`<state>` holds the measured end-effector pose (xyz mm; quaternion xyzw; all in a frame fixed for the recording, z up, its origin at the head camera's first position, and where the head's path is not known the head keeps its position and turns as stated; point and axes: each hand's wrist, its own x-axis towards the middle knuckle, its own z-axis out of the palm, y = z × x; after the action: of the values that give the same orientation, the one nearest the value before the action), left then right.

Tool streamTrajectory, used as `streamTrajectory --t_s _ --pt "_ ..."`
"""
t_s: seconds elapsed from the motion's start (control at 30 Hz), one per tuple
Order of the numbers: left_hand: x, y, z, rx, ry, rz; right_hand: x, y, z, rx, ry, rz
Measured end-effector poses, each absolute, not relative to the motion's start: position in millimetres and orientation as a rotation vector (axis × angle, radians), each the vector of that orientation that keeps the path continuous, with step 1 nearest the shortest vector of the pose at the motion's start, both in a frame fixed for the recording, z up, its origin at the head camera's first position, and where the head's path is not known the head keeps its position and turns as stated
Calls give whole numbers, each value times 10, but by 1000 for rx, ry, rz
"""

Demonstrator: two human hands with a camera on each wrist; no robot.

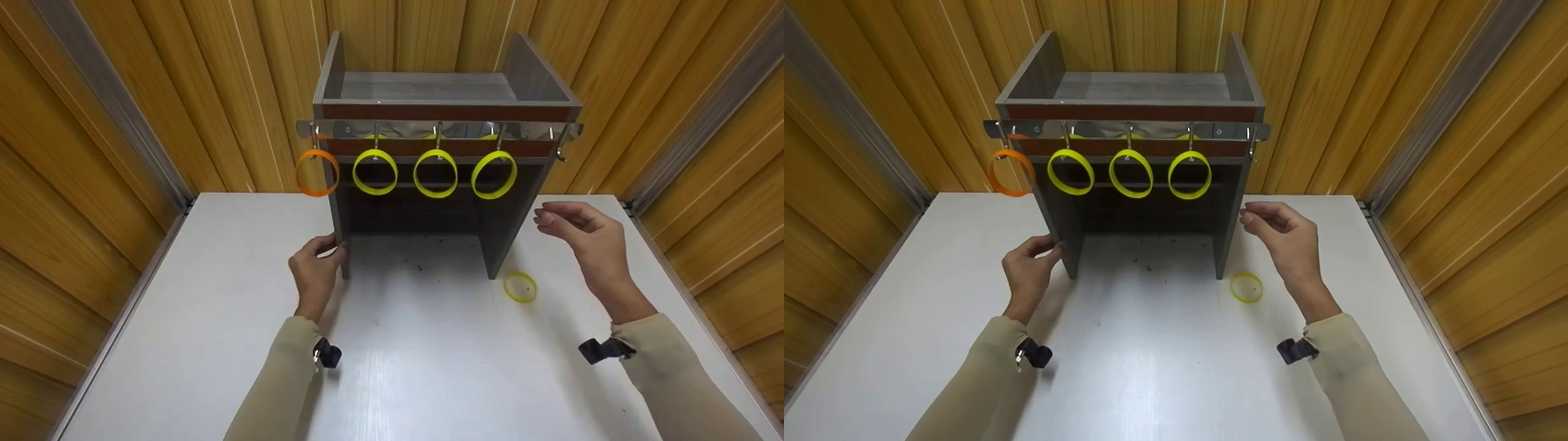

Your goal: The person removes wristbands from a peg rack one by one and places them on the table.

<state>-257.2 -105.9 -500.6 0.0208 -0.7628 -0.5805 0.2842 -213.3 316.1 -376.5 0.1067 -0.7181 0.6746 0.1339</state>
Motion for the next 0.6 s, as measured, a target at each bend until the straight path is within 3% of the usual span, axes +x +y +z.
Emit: streamTrajectory --t_s 0.6 --pt "-2570 -1059 -5017 57 -2039 -1542 -2184 2955 -3508 372 -2048 1926"
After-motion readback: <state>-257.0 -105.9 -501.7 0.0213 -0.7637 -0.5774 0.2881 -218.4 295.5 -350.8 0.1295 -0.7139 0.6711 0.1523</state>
